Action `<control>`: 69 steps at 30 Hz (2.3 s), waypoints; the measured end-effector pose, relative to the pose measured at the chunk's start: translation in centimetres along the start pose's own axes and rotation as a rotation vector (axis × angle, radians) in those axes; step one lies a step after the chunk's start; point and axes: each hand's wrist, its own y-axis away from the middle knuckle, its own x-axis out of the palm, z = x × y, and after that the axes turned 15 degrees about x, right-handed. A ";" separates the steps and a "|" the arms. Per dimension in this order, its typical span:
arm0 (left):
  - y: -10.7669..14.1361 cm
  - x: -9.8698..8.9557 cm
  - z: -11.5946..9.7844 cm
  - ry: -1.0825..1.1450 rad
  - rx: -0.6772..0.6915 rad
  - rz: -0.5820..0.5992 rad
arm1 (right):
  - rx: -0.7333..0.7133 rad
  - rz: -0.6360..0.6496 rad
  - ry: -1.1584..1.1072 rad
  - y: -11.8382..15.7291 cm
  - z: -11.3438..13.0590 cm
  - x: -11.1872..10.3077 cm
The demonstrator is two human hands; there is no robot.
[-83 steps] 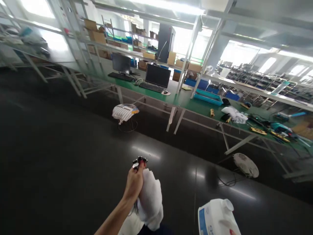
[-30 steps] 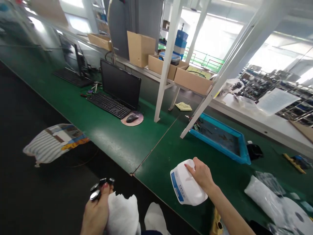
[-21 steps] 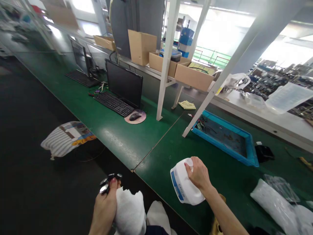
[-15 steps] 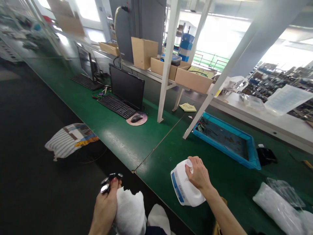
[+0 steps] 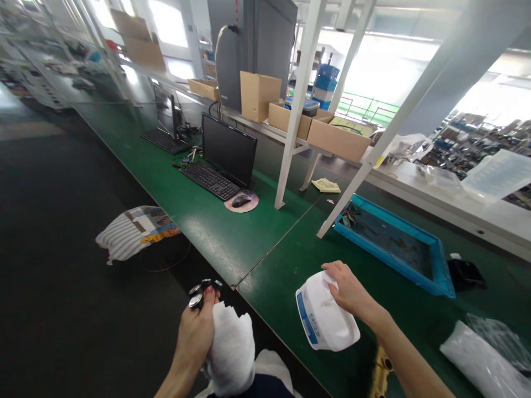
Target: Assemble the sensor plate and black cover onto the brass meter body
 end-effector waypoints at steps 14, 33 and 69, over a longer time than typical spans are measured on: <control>-1.3 4.7 0.0 -0.002 0.103 -0.010 | 0.043 0.071 0.066 -1.0 -0.6 0.2; -2.3 11.4 2.6 0.010 0.045 0.038 | -0.213 0.127 -0.009 -2.1 -2.4 -0.8; -3.0 14.6 3.2 -0.059 0.146 -0.014 | 0.344 -0.072 -0.501 6.9 -6.2 8.9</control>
